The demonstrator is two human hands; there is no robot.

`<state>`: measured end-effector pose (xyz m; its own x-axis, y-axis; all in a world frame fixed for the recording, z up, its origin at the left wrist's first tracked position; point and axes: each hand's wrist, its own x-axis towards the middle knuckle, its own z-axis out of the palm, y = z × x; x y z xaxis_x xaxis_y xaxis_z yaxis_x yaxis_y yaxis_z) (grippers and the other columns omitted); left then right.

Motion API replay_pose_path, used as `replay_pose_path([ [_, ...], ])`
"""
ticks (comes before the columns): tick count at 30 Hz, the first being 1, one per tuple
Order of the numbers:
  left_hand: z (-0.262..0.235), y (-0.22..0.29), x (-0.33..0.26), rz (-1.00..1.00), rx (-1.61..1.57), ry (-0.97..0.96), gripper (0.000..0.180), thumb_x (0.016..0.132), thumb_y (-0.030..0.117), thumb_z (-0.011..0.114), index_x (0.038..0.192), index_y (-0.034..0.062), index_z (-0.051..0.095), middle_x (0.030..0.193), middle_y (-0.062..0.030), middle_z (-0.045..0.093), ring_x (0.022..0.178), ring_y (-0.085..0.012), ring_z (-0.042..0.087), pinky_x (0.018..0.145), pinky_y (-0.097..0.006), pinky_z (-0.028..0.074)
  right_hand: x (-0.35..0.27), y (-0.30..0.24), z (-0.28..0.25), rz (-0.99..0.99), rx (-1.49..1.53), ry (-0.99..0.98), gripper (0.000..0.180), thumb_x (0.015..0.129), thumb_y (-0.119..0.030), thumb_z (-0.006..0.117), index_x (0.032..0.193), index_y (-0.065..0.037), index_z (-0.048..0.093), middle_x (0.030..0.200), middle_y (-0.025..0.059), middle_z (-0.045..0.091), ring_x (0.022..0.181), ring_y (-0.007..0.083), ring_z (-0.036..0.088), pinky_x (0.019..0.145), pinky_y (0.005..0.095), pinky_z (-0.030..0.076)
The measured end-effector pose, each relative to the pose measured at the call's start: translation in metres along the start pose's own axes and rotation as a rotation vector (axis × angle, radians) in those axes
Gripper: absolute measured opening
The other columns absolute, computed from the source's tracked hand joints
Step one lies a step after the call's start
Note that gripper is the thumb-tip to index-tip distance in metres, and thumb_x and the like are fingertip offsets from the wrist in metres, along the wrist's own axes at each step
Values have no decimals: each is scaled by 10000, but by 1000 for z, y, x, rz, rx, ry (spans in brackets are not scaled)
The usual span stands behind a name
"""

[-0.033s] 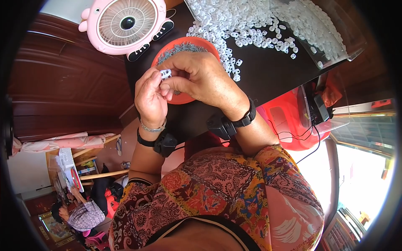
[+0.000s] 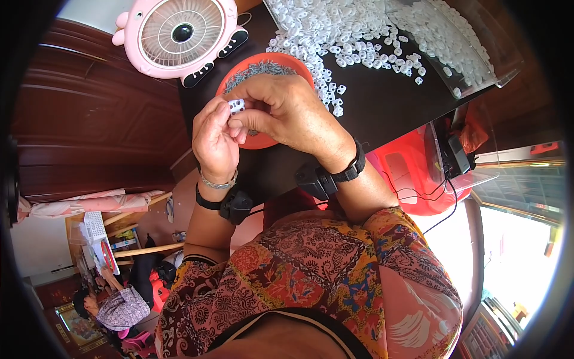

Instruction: Assembling small metal components into white plastic holders at a workspace.

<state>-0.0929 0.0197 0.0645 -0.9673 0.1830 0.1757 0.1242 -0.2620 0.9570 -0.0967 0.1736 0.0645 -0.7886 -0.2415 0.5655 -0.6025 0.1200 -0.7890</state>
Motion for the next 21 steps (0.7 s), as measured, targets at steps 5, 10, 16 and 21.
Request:
replay_pose_path([
  [5,0,1,-2,-16,-54,-8,289,873,194,472,621,56,437,549,10,364,467,-76,348,431,-220,282,0,0,3,-88,15,45,208,765,-70,723,948,-17,640,755,69,653,692,172,660,607,259,501],
  [10,1,2,-3,-68,-79,37,269,863,171,465,626,46,435,549,6,348,459,-81,340,431,-221,286,-1,-1,4,-102,25,35,186,776,-68,714,930,-7,629,764,76,654,707,179,666,613,266,508],
  [16,0,2,-5,-35,-149,-7,245,874,158,467,665,31,479,571,10,368,474,-71,339,445,-211,292,0,-3,4,-101,51,16,204,782,-51,706,963,5,633,780,79,661,727,163,668,640,254,514],
  [21,4,1,-4,78,105,28,285,906,207,478,675,41,482,580,29,394,509,-45,347,469,-197,293,0,-2,-1,141,457,-77,258,776,23,687,1027,28,629,807,69,665,758,139,660,689,243,524],
])
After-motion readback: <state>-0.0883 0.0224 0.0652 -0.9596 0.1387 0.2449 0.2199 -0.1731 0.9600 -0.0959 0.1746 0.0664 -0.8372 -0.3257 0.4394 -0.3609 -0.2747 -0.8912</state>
